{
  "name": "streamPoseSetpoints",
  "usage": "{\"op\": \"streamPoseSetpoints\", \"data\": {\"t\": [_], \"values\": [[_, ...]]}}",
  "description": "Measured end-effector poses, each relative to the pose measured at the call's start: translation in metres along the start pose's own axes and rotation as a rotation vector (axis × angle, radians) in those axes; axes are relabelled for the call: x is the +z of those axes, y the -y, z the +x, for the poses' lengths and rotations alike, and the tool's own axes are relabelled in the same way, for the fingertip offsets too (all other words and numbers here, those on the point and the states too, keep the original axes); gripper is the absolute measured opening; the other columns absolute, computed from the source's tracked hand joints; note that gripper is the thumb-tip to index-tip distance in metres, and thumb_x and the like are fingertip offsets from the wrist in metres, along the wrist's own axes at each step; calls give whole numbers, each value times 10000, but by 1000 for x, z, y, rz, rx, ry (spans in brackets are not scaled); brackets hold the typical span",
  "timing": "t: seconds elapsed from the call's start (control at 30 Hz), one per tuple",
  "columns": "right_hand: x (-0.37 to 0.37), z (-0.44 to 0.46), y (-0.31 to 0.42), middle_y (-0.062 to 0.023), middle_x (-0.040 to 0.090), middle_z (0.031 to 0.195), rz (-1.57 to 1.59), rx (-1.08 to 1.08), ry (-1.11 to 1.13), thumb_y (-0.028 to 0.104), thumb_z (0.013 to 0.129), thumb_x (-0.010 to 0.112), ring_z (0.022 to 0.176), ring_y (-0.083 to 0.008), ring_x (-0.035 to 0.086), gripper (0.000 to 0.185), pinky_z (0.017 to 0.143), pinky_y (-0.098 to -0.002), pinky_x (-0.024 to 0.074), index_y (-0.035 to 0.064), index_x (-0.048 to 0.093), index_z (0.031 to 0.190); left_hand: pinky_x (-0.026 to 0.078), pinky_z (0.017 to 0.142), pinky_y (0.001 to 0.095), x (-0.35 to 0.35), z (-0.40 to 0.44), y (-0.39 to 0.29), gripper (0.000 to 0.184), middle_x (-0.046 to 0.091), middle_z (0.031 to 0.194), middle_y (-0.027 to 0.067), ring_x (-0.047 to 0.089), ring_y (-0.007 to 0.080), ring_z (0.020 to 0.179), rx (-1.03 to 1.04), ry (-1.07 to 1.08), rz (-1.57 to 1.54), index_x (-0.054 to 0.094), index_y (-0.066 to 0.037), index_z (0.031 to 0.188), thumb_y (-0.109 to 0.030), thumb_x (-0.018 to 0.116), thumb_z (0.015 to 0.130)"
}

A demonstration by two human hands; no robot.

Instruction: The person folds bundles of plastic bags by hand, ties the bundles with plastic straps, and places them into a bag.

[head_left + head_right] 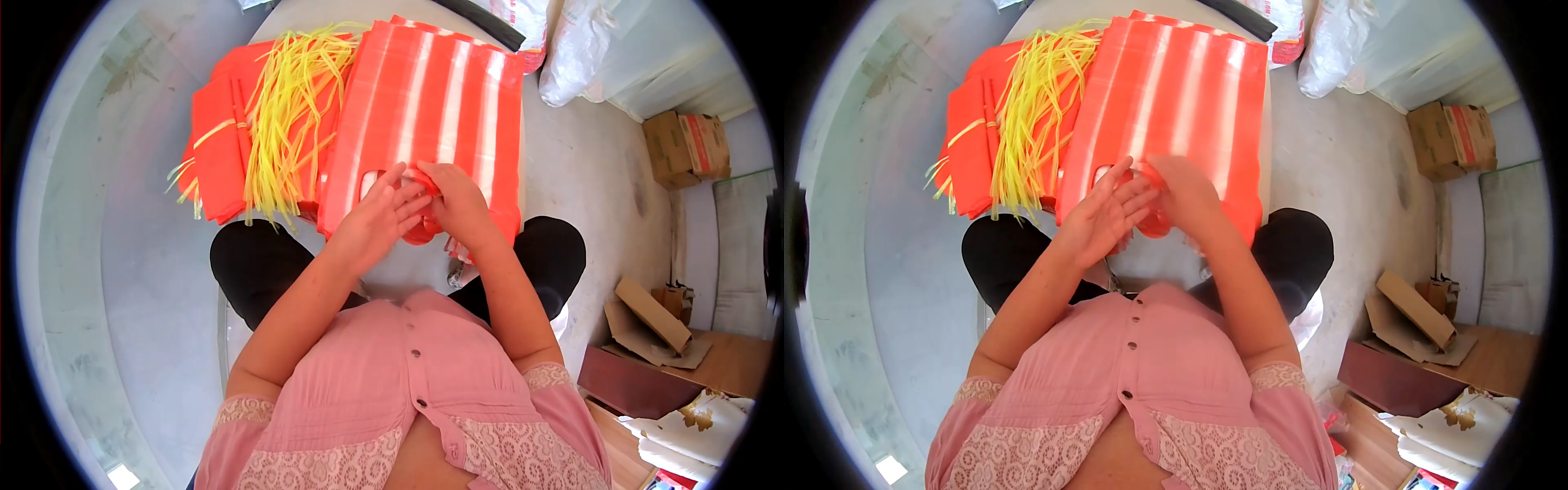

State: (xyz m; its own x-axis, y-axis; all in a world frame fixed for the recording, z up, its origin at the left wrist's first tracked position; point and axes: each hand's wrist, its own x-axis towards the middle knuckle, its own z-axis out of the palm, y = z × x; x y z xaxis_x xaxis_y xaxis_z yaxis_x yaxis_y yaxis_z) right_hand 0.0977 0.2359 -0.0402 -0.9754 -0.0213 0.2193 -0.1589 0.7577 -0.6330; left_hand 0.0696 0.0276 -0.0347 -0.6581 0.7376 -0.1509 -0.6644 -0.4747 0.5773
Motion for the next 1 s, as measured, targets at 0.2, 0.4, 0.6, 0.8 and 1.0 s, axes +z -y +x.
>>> {"op": "streamPoseSetpoints", "data": {"t": [0.2, 0.4, 0.6, 0.8, 1.0], "values": [[-5, 6, 8, -105, 713, 1211, 491, 443, -2, -8, 972, 565, 1050, -223, 712, 406, 768, -349, 649, 93, 693, 1344, 465, 1093, 393, -35, -14, -29, 472, 578, 1432, 112, 576, 238, 1324, 209, -222, 332, 454, -95, 1540, -311, 513, 1124], [-2, 13, 0, -86, 738, 1181, 619, 463, -7, 39, 1024, 549, 1087, -162, 694, 339, 834, -302, 609, 40, 694, 1331, 376, 1169, 378, -47, 1, -65, 468, 492, 1515, 106, 434, 211, 1444, 349, -541, 511, 457, -68, 1546, -313, 452, 1147], [0, 13, -8, -60, 748, 1137, 670, 436, -65, 111, 1075, 596, 1041, -132, 681, 272, 937, -276, 550, -24, 715, 1279, 195, 1292, 437, -45, 25, -78, 644, 348, 1659, 179, 306, 272, 1558, 323, -387, 429, 287, -32, 1645, -420, 403, 1144], [-5, 14, -1, -56, 750, 1135, 761, 522, -85, 142, 1083, 600, 1043, -130, 677, 275, 946, -280, 540, -24, 720, 1267, 194, 1294, 426, -39, 43, -88, 665, 353, 1656, 176, 326, 275, 1542, 317, -387, 402, 274, -24, 1646, -436, 402, 1141], [-5, 14, -1, -50, 751, 1132, 792, 536, -98, 148, 1080, 611, 1025, -122, 673, 274, 933, -275, 536, -23, 723, 1262, 379, 1199, 400, -47, 51, -88, 582, 421, 1592, 157, 489, 240, 1401, 293, -368, 337, 334, -27, 1611, -372, 409, 1148]]}}
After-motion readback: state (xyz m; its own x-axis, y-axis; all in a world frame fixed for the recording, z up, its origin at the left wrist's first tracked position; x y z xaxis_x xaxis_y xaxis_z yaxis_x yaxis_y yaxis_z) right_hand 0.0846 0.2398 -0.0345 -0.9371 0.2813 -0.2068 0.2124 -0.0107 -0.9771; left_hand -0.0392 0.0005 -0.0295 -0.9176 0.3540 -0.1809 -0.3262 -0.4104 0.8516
